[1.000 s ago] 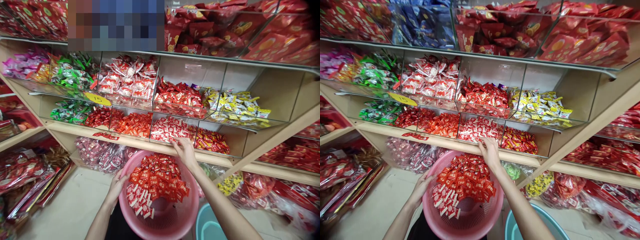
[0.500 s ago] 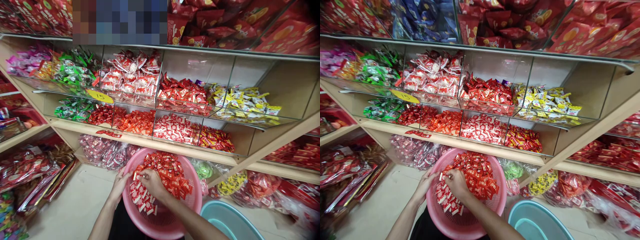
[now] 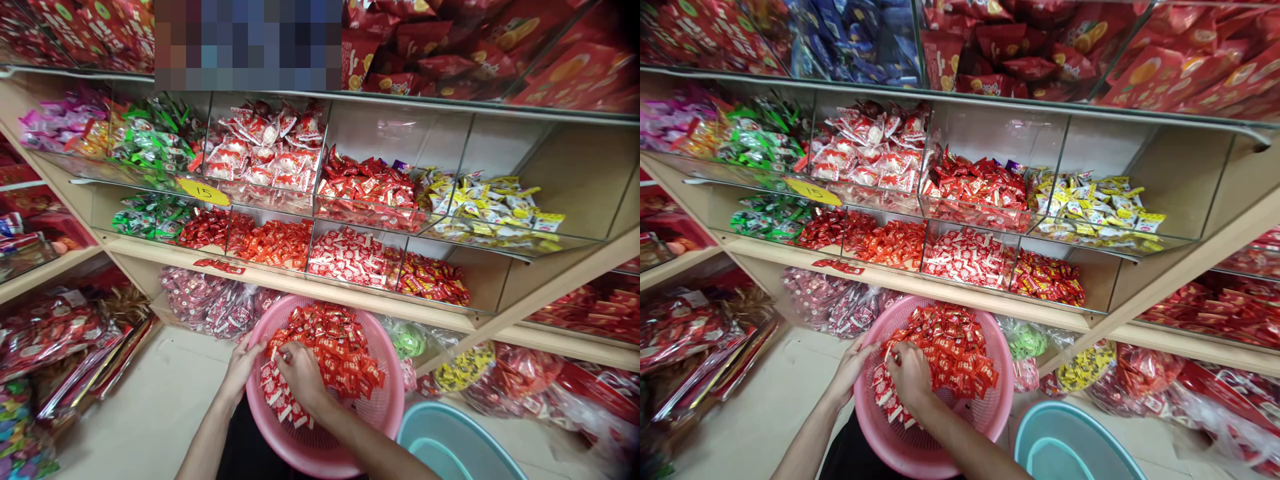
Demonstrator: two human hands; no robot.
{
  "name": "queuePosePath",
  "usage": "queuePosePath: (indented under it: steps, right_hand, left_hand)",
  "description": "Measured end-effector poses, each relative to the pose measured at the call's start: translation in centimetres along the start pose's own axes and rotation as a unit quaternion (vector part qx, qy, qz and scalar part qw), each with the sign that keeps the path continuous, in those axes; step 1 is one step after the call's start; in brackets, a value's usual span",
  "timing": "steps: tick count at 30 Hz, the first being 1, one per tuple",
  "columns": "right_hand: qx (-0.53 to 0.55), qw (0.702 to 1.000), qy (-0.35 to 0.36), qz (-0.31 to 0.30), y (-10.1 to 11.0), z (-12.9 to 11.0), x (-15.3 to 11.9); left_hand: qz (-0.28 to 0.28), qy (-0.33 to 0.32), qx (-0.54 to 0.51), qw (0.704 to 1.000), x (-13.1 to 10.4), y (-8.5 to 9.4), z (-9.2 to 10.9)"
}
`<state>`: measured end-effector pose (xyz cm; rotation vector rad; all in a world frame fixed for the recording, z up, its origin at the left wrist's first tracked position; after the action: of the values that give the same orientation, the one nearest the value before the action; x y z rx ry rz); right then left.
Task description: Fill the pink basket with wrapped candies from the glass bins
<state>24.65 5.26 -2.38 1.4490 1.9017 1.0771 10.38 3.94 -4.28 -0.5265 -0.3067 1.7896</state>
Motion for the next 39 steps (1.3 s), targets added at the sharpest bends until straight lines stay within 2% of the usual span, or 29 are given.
queuePosePath:
  steps: [6,12,20,33,36,39]
  right_hand:
    - [-0.027,0.999,0.0,-0.023,-0.5,-0.1,0.5]
    - [-0.038,0.998,0.046,-0.035,-0.3,-0.7,1.0]
    - [-0.097,0.991,0.083,-0.027,-0.5,-0.9,1.0]
    - [-0.127,0.982,0.12,-0.067,-1.5,-1.4,0.8]
    - [-0.104,0.985,0.13,-0.053,-0.6,-1.6,0.9]
    - [-0.072,0.985,0.156,0.002,2.3,-1.7,1.5]
  left_hand:
    - [0.011,-0.005,0.026,1.0,0.1,0.0,0.2]
    - [0.027,-0.007,0.035,0.999,0.2,0.2,0.1]
    - [0.03,-0.001,0.016,0.999,0.1,0.2,0.1]
    - [0.028,-0.019,0.037,0.999,0.4,0.7,-0.2]
    - [0.023,-0.017,0.034,0.999,0.3,0.5,0.0]
    - [0.032,0.0,0.029,0.999,0.2,0.3,0.2]
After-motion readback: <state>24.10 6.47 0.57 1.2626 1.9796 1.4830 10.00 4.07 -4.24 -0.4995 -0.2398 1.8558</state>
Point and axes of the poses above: each hand's wrist, its own x-axis towards the middle knuckle, its own y-axis out of the back of the hand, z = x × y, the point moved 2 cm from there along x, towards the middle knuckle, and after that the axes turned 14 degrees about -x, right-handed, at the moved point
